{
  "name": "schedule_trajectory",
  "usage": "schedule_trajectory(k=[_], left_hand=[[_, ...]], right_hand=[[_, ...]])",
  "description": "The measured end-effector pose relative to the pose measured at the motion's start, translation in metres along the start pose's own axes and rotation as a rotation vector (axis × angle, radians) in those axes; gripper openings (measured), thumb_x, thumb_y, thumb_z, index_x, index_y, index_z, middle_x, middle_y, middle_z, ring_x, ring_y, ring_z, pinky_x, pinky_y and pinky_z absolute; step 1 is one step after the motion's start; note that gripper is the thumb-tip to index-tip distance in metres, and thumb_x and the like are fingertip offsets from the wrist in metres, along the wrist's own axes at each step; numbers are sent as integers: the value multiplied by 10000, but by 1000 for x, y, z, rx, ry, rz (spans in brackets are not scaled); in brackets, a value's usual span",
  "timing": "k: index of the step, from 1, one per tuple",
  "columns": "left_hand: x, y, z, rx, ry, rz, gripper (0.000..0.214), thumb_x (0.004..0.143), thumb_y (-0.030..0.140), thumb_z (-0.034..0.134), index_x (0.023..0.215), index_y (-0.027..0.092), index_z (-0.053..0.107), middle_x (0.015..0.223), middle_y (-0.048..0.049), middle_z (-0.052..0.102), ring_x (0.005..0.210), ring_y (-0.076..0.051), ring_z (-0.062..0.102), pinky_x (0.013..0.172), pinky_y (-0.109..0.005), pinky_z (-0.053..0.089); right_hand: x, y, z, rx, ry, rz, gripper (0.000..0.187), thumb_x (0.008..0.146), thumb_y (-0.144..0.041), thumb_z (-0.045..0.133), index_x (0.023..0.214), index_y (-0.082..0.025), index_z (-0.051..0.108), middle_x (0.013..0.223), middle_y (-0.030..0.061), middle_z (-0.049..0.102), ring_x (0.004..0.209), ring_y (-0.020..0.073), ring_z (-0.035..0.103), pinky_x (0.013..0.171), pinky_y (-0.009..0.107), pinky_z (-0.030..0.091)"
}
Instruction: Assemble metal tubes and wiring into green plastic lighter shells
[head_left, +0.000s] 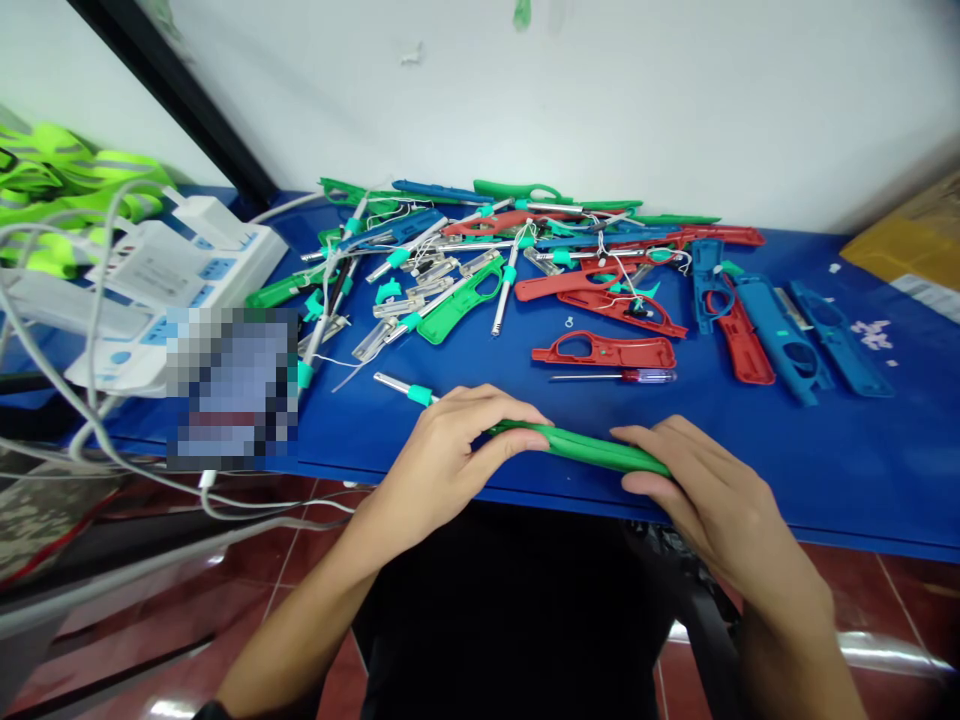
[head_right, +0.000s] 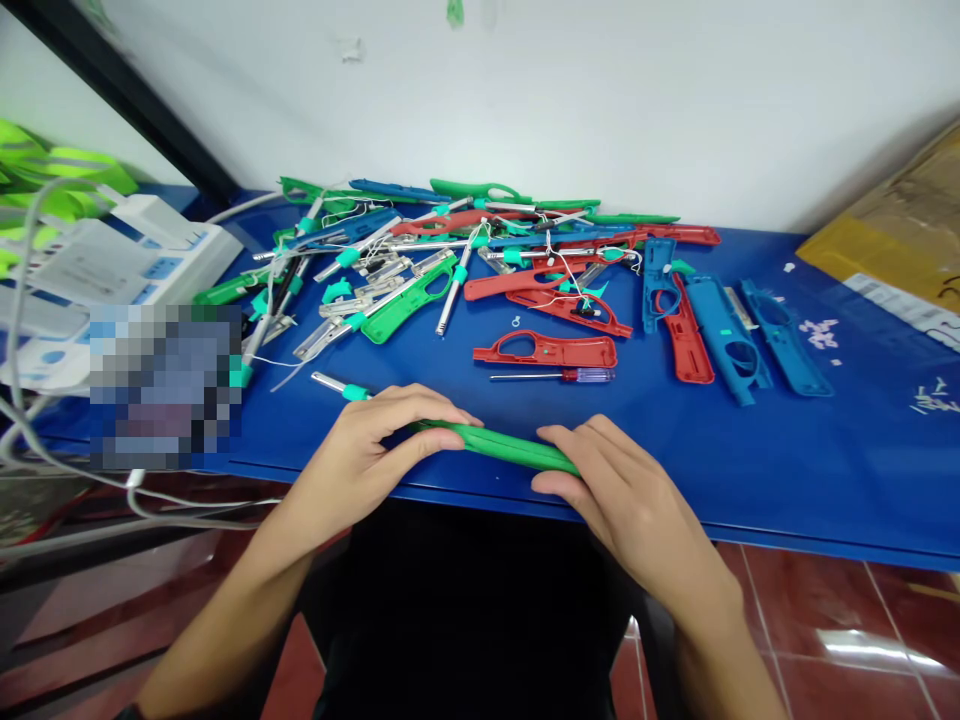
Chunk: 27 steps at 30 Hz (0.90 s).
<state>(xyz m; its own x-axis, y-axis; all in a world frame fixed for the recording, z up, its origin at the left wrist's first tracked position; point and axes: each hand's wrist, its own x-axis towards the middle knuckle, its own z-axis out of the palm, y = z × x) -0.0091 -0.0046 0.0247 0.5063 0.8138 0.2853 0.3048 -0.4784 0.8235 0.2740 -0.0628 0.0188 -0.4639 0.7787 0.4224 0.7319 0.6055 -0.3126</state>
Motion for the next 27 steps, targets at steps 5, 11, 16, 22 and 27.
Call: schedule_trajectory(k=[5,11,16,22,27], left_hand=[[-1,0,0,11,23,29,111,1033,203,788,1123,265,808,1154,50,868,1082,-174,792,994,-338,488],[-2,2,0,82,52,107,92,1035,169,782,1072,253,784,1164,48,874,1087,-183,819,1026,-360,449],[-2,2,0,117,29,172,91,1066,186,742,1130,251,742,1234,20,860,1177,-200,796,1055,-367,438],[-4,2,0,139,20,172,111,1103,182,679,1171,263,711,1312,-5,836,1292,-214,752,1123,-382,426],[-4,-1,1,123,27,182,151,1121,179,642,1237,259,696,1379,-33,810,1343,-212,733,1152,-386,443]], right_hand=[[1,-1,-2,-13,12,-15,302,1139,-391,556,1348,-184,627,1053,87,739,932,245,682,879,385,567],[2,-2,-3,11,-1,-46,303,1102,-329,644,1336,-136,625,1059,95,716,930,228,634,885,372,539],[1,-1,-3,23,53,-43,350,1060,-279,723,1372,-153,628,1073,90,703,945,229,625,879,373,542],[-3,3,-9,118,73,-39,449,1082,-441,655,1444,-176,630,1145,101,692,993,219,650,866,358,563],[-4,4,-12,243,67,-2,488,1063,-524,652,1459,-238,660,1119,71,700,974,205,666,851,333,576]])
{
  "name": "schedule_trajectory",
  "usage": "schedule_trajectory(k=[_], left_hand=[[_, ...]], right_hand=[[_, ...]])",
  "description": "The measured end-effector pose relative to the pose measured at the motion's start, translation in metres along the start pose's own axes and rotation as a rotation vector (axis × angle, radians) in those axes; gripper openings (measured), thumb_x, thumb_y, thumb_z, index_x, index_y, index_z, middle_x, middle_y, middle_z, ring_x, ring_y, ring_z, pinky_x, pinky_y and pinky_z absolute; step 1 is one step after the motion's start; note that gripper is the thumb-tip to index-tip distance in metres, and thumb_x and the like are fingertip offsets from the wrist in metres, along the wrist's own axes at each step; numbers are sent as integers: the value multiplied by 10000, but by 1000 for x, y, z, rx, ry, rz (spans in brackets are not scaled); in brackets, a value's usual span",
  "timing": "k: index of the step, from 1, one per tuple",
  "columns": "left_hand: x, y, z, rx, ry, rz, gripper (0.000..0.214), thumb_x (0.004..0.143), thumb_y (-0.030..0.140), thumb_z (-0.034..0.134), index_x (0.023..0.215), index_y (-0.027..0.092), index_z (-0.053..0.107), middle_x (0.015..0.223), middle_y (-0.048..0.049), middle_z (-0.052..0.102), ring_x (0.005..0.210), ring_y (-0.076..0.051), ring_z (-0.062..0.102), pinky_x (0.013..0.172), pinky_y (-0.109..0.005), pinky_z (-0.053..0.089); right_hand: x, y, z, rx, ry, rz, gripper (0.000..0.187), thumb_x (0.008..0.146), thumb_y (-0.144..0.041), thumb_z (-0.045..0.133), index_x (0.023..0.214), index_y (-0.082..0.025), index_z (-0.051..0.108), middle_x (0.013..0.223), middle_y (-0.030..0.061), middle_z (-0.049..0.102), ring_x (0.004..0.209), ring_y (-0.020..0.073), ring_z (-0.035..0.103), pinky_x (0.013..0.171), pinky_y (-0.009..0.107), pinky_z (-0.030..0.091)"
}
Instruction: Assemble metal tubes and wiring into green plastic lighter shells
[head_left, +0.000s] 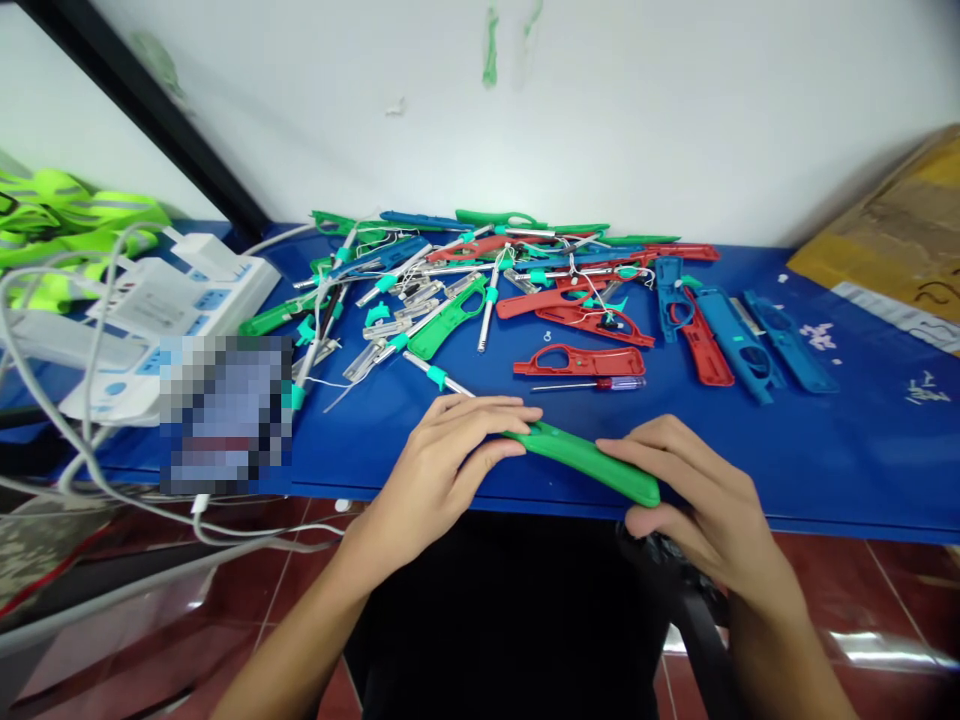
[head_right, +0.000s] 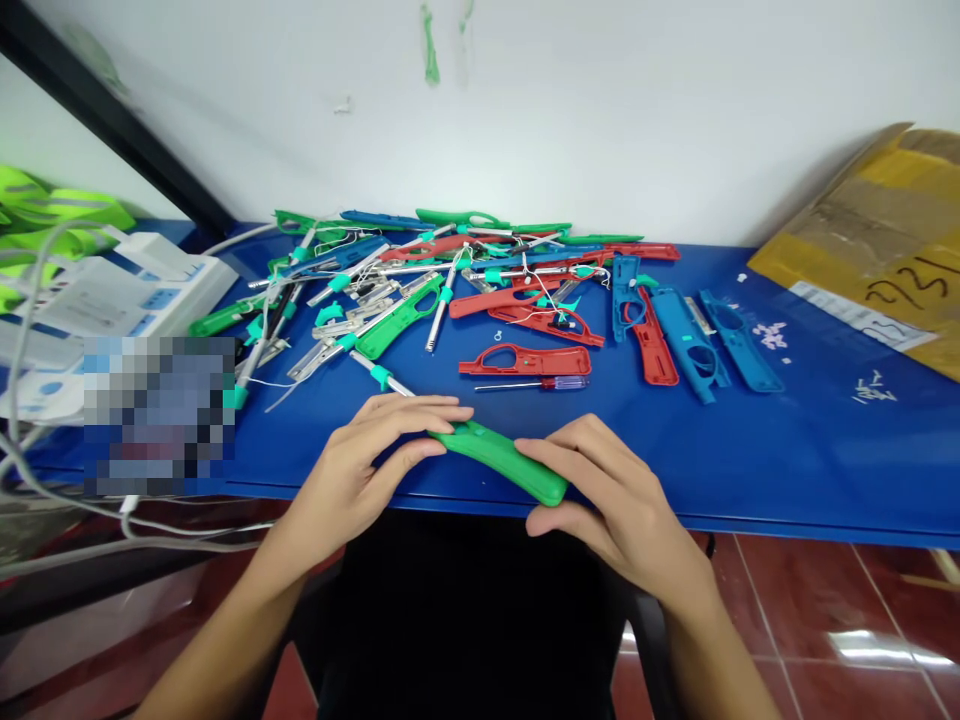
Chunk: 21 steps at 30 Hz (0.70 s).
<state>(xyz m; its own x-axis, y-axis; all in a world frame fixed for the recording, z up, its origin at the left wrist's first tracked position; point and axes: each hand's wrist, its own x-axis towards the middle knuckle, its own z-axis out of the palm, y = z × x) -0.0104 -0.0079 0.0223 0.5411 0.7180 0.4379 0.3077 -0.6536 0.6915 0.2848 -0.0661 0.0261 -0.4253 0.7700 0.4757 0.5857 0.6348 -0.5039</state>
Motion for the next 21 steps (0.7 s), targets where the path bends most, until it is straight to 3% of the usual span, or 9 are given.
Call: schedule_trajectory(k=[8,14,21], left_hand=[[-1,0,-1,24,30,9,153,1131,183,626,1242,272,682,1375,-17,806,1318,-192,729,1163,-386,432],[-2,0,0,73,93,-10,120,1112,181,653,1194,266,673,1407,-28,784,1347,-220,682,1139,-418,480],[-3,2,2,145,88,-4,109,1114,184,645,1181,267,670,1397,-33,797,1338,-244,687,1101,-433,495]], right_hand=[[10,-7,5,234,115,223,425,1021,-571,742,1380,-346,759,1100,23,747,935,182,716,855,286,601],[24,-16,18,517,276,560,329,995,-487,802,1294,-349,807,1064,-2,799,813,143,726,779,239,630],[18,-14,23,619,323,591,296,920,-362,872,1210,-325,834,1124,6,807,898,153,755,838,232,638]])
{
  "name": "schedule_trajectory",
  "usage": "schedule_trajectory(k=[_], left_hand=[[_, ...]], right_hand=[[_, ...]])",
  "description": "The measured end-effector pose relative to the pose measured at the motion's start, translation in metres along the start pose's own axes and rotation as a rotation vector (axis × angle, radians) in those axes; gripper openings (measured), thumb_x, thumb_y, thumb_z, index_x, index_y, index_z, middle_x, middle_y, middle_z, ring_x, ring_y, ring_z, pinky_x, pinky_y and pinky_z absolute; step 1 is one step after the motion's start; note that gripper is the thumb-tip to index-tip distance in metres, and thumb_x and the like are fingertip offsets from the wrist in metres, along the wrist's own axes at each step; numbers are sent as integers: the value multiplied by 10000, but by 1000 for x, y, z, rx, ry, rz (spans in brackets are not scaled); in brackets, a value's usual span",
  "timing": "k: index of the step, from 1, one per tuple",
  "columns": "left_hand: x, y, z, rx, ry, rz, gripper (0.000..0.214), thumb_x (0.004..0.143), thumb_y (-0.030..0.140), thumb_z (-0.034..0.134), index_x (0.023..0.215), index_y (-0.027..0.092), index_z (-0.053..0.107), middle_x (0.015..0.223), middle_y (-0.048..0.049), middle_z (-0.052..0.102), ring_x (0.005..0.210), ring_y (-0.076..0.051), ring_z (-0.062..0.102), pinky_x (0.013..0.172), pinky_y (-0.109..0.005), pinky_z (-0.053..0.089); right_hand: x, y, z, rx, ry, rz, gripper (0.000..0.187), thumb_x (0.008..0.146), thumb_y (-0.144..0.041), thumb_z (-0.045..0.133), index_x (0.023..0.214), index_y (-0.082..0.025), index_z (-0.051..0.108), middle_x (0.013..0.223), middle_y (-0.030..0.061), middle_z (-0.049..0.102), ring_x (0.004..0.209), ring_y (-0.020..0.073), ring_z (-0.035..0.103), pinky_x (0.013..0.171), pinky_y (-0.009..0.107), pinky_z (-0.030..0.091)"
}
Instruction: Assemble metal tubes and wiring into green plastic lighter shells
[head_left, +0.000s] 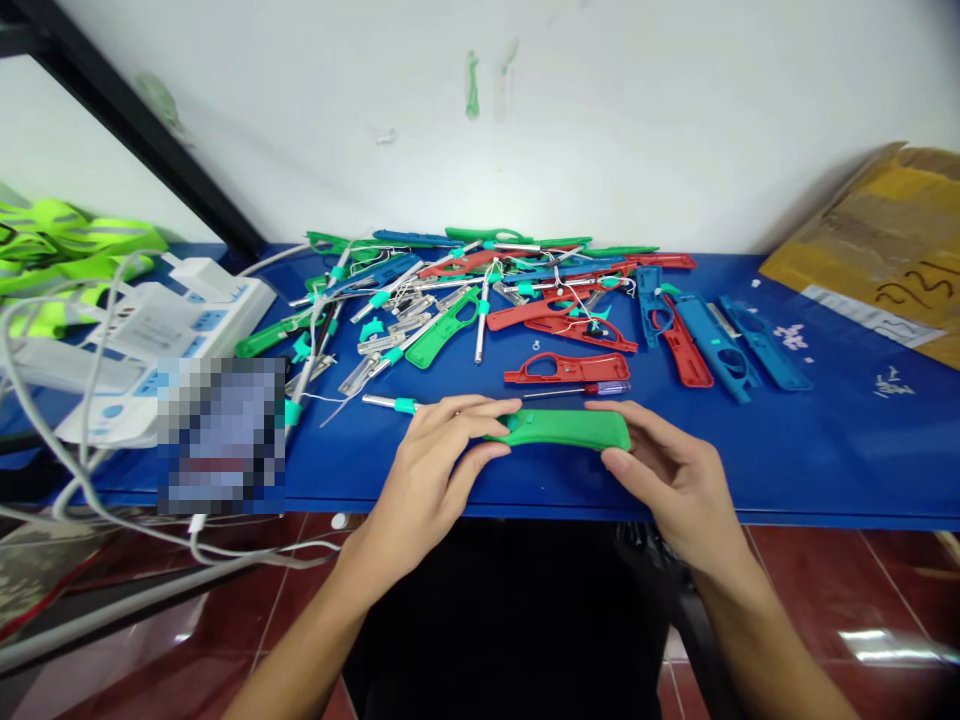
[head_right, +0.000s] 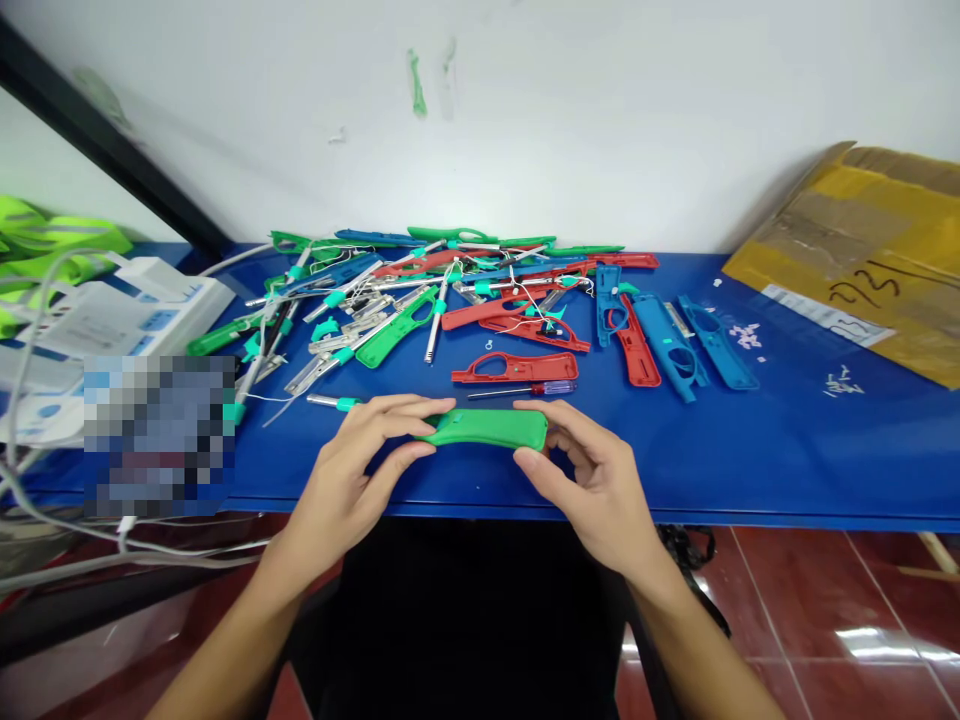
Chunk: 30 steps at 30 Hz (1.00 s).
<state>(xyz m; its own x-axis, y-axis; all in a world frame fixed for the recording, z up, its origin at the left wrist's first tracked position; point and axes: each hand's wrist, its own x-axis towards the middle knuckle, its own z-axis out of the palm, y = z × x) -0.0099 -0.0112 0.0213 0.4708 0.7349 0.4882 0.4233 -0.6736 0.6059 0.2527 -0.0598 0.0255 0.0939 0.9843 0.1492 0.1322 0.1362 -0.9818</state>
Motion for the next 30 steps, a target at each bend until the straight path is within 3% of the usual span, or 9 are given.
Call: schedule_trajectory(k=[4,12,18,24,30], left_hand=[[0,1,-1,40,-6,21,109,1118,185,637,1186,265,669,1377,-36,808,1319,-252,706,1083,-438,488],[2,1,-2,-34,-23,56,131,1118,156,634,1192,261,665,1369,-34,812,1286,-222,728,1083,-416,467],[2,0,-3,-105,-46,47,145,1133,180,618,1235,267,671,1309,-8,836,1198,-192,749,1064,-377,470],[2,-1,-4,-132,-52,15,155,1135,181,615,1240,273,683,1316,-1,832,1224,-187,742,1078,-367,465],[2,-1,-4,-173,-100,13,154,1159,205,570,1264,273,660,1355,-43,820,1202,-212,778,1075,-413,442]], right_hand=[[-1,2,-3,-29,-10,-48,288,912,-297,864,1197,-311,828,1056,8,777,833,135,713,777,215,615],[-1,6,-4,-66,-30,-172,243,928,-346,867,1156,-286,805,936,5,687,808,152,661,728,242,581],[-1,5,-4,-178,-53,-297,71,1011,-308,776,1071,-270,781,857,-12,658,746,142,596,660,257,495],[-4,2,-8,-312,-117,-382,243,1049,-274,736,1277,-311,812,964,17,705,815,172,641,682,306,518],[-10,5,-7,-415,-11,-540,293,1003,-216,784,1277,-309,827,904,32,773,781,221,658,723,404,551]])
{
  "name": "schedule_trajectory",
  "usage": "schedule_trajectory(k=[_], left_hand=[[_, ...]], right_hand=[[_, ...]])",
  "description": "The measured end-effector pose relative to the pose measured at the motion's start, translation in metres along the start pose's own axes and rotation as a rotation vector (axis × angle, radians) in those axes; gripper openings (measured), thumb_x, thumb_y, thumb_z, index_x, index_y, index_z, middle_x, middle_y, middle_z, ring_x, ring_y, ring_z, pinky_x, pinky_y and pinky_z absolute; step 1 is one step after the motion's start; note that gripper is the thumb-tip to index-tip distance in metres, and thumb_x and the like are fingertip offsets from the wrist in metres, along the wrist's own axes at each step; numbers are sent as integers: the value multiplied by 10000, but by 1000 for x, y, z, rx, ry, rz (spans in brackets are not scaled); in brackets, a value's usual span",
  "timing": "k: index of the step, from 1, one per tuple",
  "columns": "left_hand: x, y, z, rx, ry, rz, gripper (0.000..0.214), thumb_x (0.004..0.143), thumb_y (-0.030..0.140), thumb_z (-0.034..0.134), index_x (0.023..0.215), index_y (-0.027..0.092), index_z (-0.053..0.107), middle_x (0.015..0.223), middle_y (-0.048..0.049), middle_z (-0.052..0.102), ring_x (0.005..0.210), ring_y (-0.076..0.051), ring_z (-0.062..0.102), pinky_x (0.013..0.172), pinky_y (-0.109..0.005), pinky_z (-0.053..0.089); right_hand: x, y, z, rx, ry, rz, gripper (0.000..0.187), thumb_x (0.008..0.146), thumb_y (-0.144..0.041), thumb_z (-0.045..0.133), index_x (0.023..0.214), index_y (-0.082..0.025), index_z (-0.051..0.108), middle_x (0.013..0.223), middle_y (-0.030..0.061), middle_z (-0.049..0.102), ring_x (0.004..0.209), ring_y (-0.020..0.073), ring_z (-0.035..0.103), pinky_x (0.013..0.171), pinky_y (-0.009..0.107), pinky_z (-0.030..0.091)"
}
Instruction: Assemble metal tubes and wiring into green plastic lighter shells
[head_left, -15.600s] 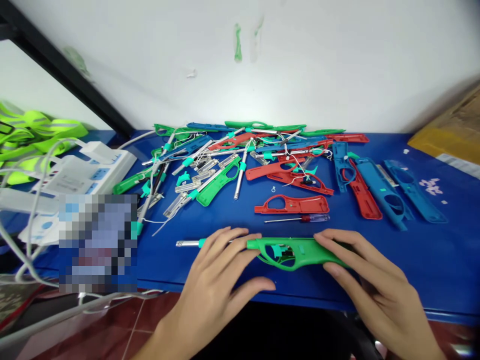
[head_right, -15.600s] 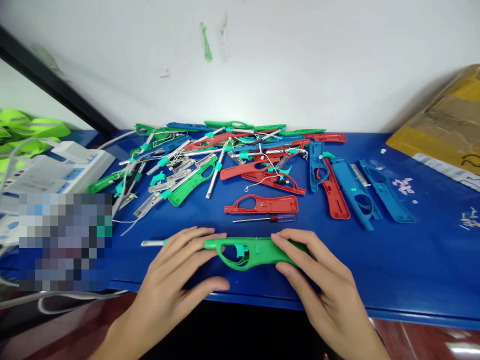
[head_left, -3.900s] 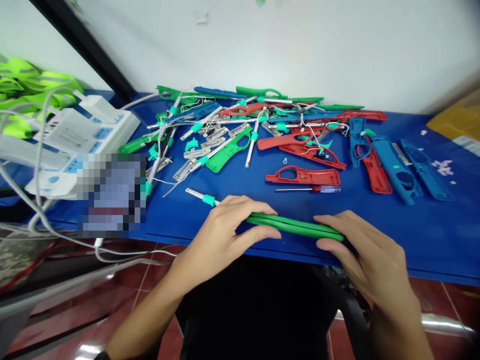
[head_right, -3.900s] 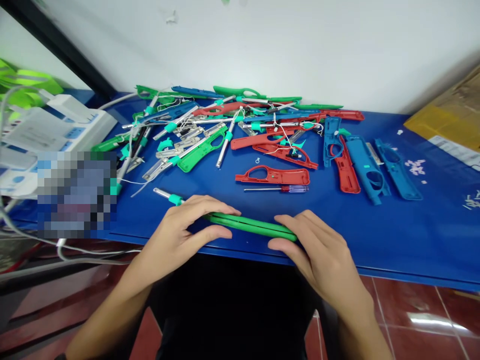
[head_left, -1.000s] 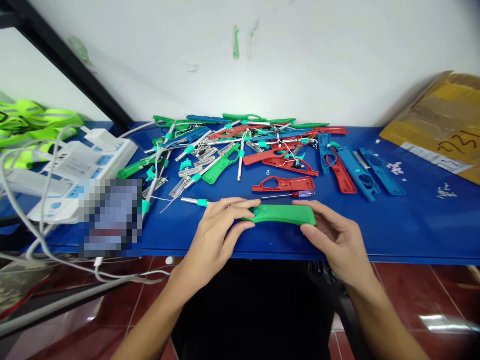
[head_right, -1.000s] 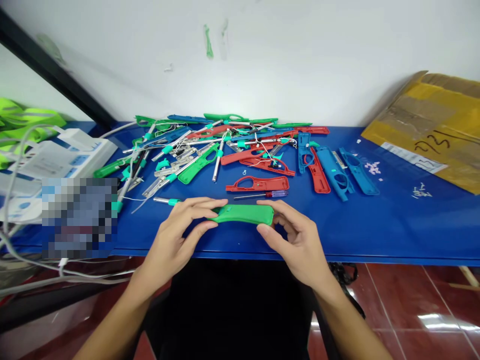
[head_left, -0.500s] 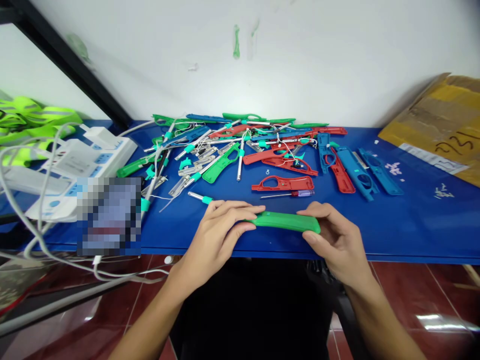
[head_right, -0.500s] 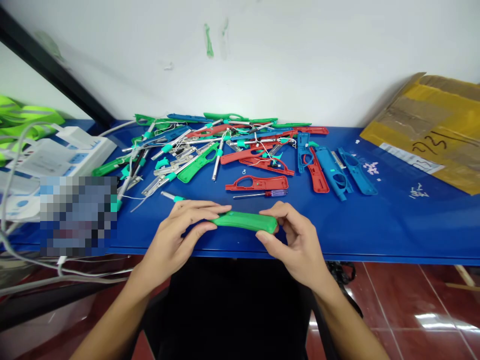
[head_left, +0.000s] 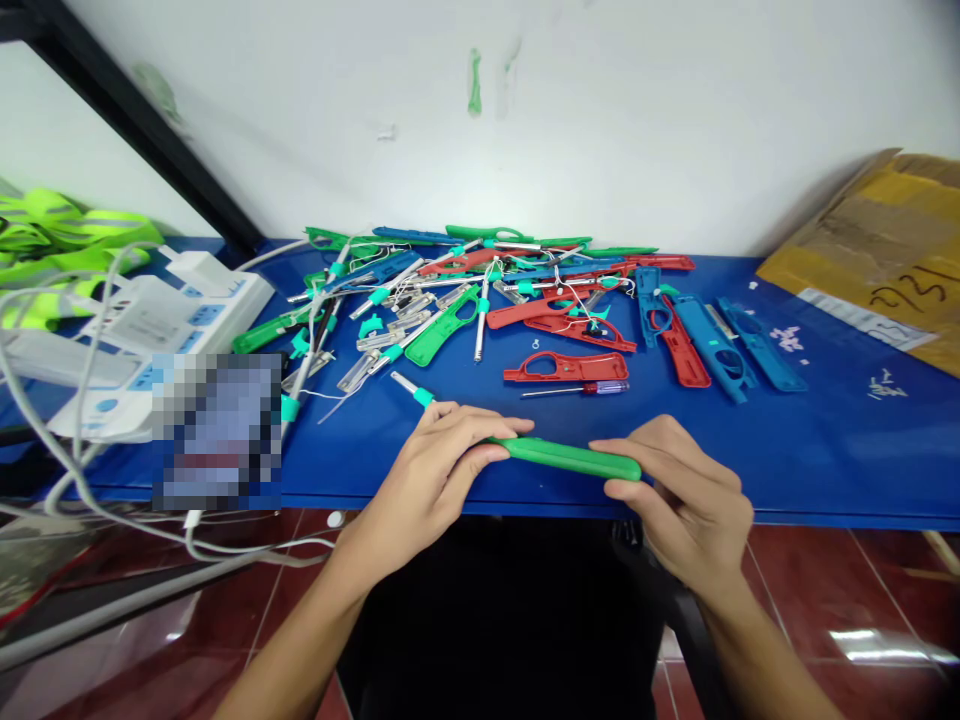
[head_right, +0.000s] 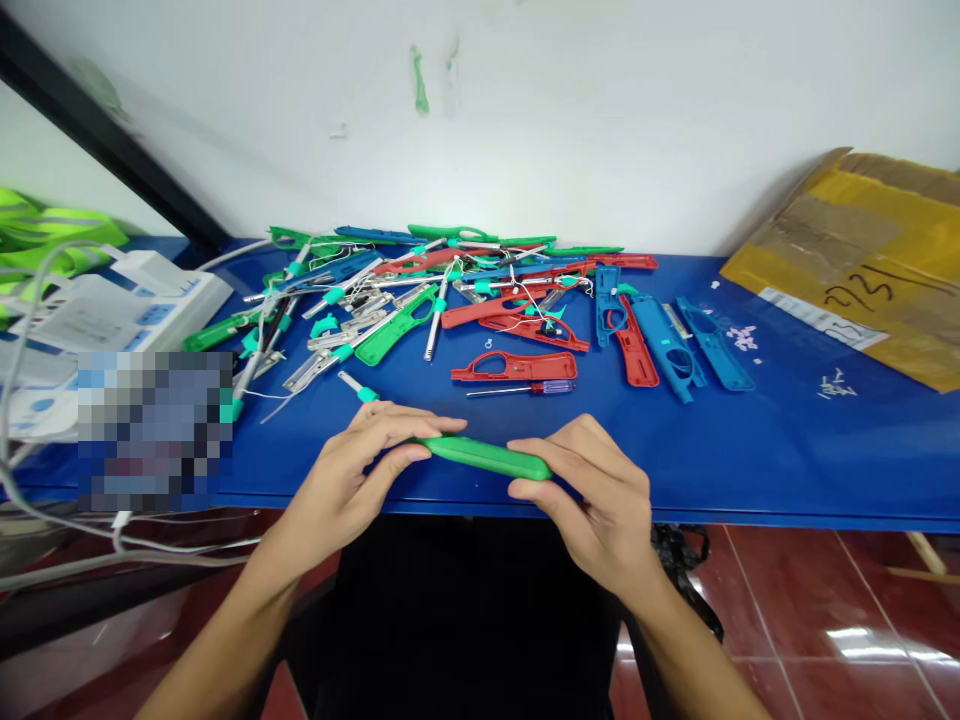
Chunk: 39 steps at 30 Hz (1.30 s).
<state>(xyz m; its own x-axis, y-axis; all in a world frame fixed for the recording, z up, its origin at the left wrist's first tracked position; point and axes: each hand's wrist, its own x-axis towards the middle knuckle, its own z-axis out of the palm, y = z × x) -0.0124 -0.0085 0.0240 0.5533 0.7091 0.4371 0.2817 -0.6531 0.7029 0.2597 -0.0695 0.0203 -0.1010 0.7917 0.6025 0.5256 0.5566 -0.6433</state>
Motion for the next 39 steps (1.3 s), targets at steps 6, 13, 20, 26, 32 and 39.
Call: schedule_trajectory(k=[6,13,20,26,32,39], left_hand=[[-3,-2,-1,0,0,29,181,1144,158,580,1267,270,651,1347,-63,824,1184,-217,804,1101,-435,417],[-12,-3,-1,127,4,151,249,1113,81,598,1304,237,626,1397,-94,801,1332,-223,758,1231,-446,430],[-8,7,0,277,42,237,224,1105,82,597,1283,202,663,1390,-130,799,1346,-246,752,1253,-477,490],[-6,6,-8,311,-7,264,343,1114,163,629,1457,178,617,1453,-150,762,1361,-254,736,1271,-515,465],[-8,1,-3,226,-3,297,308,1107,81,605,1389,189,662,1380,-101,808,1268,-214,784,1261,-468,433],[-3,12,-12,323,-52,209,277,1118,345,650,1348,194,681,1374,-100,805,1253,-247,768,1230,-486,467]], right_hand=[[1,-2,0,-29,19,-77,349,992,-225,798,1321,-338,818,922,27,814,725,218,697,695,414,573],[-6,4,-11,-69,-140,-42,390,1068,-346,715,1457,-328,737,1107,72,807,905,241,775,775,369,644],[-2,5,-13,-104,-284,-44,445,1068,-267,702,1509,-318,678,1137,68,817,933,225,799,821,316,666],[-6,5,-14,-76,-252,-64,441,1060,-212,689,1490,-310,684,1093,65,814,898,218,795,787,310,672],[3,0,-13,-147,-312,-70,326,1077,-297,696,1402,-270,698,1200,78,827,1030,236,831,900,328,697],[16,7,-6,-191,-376,-237,346,1090,-302,690,1434,-272,713,1243,59,856,1044,248,859,917,366,719]])
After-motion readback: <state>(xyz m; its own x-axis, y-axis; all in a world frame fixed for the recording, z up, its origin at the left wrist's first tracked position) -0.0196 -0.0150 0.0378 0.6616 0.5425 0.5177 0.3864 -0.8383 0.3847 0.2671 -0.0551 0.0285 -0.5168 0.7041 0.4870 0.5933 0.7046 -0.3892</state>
